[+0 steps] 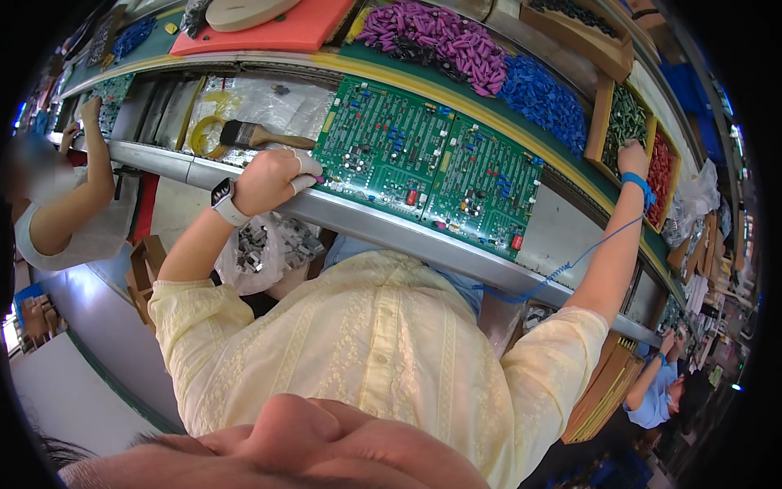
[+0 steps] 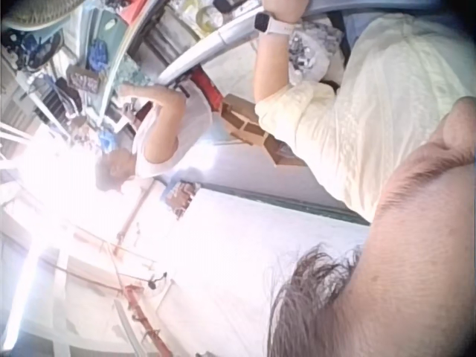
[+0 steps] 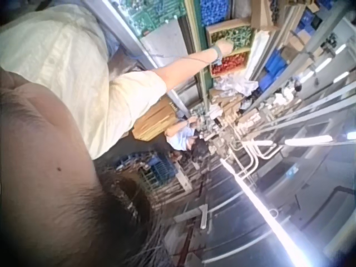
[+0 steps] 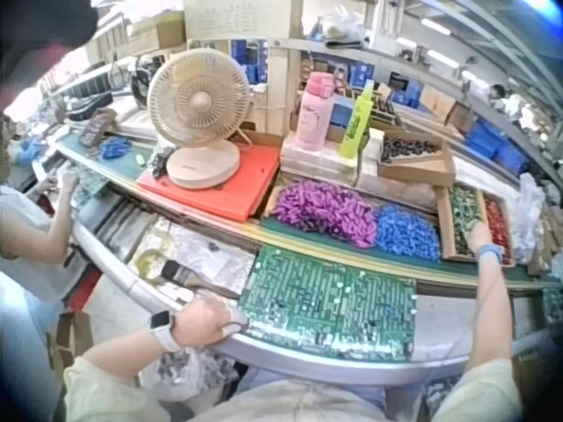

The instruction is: The person pulls circuit boards onto the workstation, picks electronic components from sorting bins and bags, inserts the components into the boards by hand, and pushes the boards down the assembly line.

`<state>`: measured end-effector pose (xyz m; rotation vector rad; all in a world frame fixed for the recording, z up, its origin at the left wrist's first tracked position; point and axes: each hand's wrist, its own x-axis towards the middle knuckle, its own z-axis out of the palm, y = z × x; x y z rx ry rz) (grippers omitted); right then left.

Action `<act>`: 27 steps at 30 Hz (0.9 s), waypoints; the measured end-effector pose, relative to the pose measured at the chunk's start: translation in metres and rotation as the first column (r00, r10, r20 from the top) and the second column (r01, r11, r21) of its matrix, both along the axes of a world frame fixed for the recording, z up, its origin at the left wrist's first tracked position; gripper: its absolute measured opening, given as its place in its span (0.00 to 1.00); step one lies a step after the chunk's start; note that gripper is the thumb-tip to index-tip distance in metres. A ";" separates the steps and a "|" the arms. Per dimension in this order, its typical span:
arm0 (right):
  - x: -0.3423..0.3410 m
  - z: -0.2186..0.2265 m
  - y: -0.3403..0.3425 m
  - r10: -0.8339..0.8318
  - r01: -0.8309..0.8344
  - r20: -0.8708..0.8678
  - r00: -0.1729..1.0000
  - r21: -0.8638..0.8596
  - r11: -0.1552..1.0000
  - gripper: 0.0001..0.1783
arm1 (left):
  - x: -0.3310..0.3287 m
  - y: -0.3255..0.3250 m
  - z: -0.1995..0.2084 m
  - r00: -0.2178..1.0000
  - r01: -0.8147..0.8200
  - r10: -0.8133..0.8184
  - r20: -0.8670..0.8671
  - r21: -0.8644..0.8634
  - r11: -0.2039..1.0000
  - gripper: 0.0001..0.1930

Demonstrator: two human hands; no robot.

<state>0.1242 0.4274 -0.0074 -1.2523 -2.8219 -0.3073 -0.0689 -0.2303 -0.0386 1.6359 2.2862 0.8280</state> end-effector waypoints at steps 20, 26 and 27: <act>-0.002 -0.046 0.062 0.034 -0.034 -0.142 0.989 0.007 0.999 0.16 | 0.012 0.008 0.016 0.984 0.038 -0.061 -0.167 -0.139 0.990 0.14; 0.003 -0.045 0.063 0.090 -0.099 -0.294 0.952 -0.015 0.995 0.17 | 0.019 0.044 0.055 0.995 -0.093 0.087 -0.050 -0.127 0.988 0.14; -0.002 -0.034 0.050 0.056 -0.054 -0.303 0.951 0.014 0.998 0.17 | 0.020 0.054 0.049 0.997 -0.071 0.071 -0.026 -0.002 0.997 0.13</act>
